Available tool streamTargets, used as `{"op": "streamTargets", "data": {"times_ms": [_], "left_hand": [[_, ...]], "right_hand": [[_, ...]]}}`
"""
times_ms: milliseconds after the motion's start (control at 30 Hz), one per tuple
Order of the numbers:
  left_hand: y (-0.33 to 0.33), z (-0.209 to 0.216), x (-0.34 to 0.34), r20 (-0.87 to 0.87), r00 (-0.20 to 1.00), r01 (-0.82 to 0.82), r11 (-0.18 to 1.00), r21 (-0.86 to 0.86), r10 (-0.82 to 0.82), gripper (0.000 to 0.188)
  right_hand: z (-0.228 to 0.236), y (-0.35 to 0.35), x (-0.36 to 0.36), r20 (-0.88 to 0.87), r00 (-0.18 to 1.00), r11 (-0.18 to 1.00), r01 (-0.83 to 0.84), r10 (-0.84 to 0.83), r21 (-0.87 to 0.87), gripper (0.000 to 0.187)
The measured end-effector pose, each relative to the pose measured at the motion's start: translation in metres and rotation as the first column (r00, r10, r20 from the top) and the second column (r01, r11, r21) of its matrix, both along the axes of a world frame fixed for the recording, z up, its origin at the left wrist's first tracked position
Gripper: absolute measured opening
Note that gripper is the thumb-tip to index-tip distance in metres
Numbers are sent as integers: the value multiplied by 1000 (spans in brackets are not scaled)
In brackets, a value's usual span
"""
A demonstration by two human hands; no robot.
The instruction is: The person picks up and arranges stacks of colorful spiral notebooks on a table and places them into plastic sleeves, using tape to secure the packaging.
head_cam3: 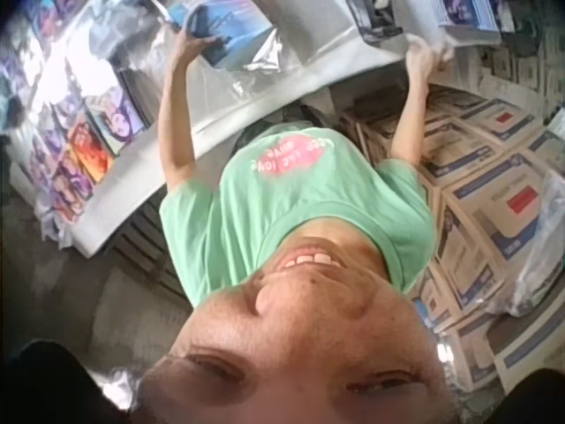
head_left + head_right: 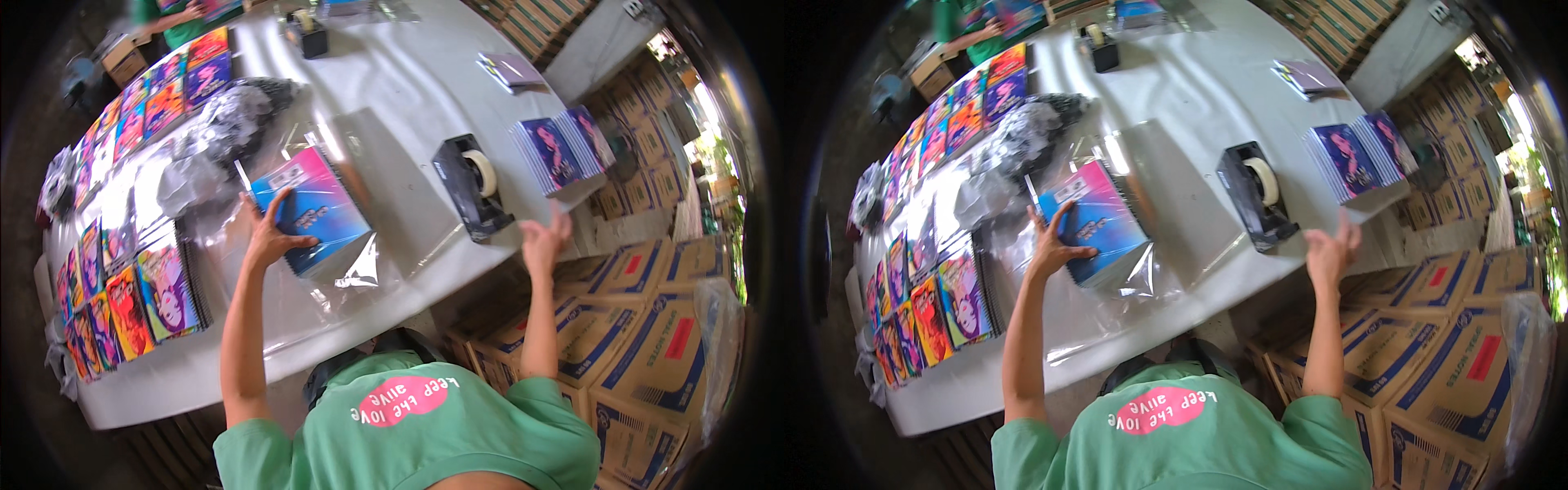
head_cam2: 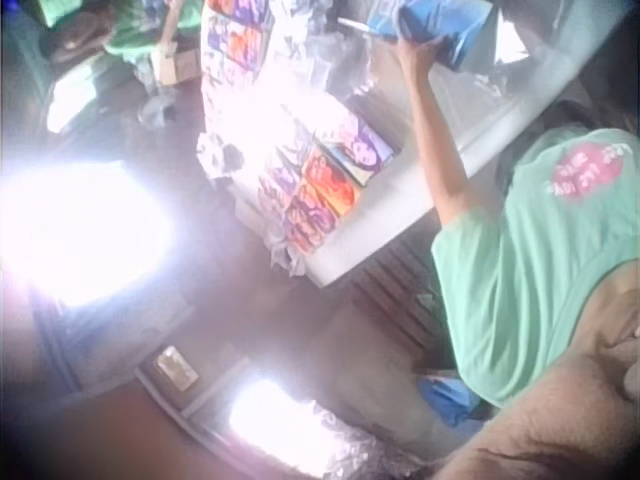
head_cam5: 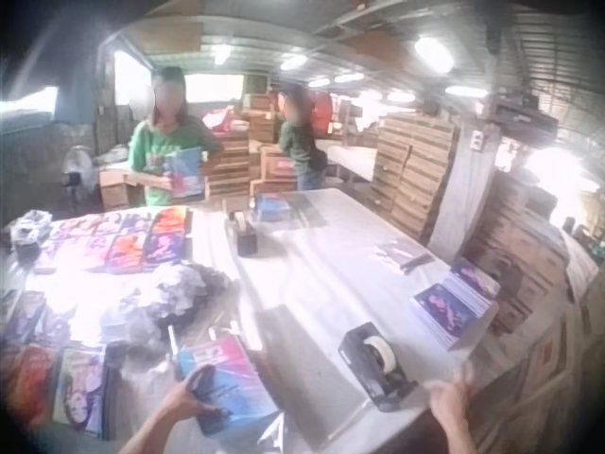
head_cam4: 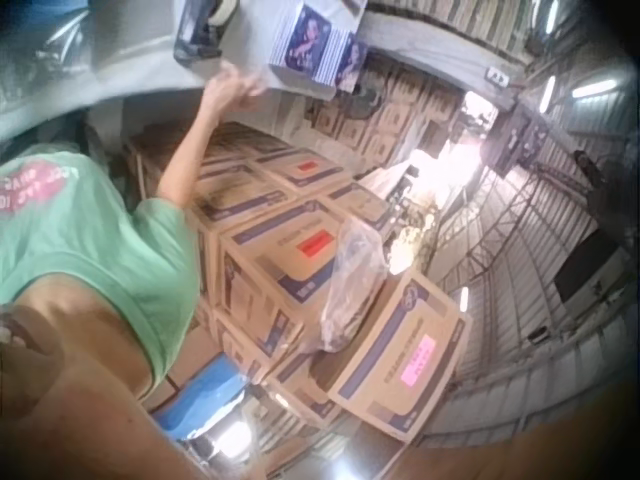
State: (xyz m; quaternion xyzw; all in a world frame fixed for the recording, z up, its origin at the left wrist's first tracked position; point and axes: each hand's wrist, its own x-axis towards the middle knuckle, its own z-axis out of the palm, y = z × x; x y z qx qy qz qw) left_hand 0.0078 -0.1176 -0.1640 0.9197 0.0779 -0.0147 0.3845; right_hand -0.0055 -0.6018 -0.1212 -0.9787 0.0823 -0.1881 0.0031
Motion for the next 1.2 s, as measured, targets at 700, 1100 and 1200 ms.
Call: {"op": "streamTargets", "data": {"times_ms": [700, 1100, 1200], "left_hand": [[-2, -14, -1, 17, 997, -80, 995, -60, 81, 141], [-42, 45, -74, 419, 819, 125, 592, -796, 391, 127], [-54, 8, -95, 385, 809, 60, 589, -806, 444, 123]], "right_hand": [[-30, 276, 147, -486, 583, 756, -440, 651, 485, 125], [8, 254, 40, 261, 519, -90, -331, 814, 939, 103], [-10, 252, 19, 279, 486, -88, -380, 828, 921, 103]]}}
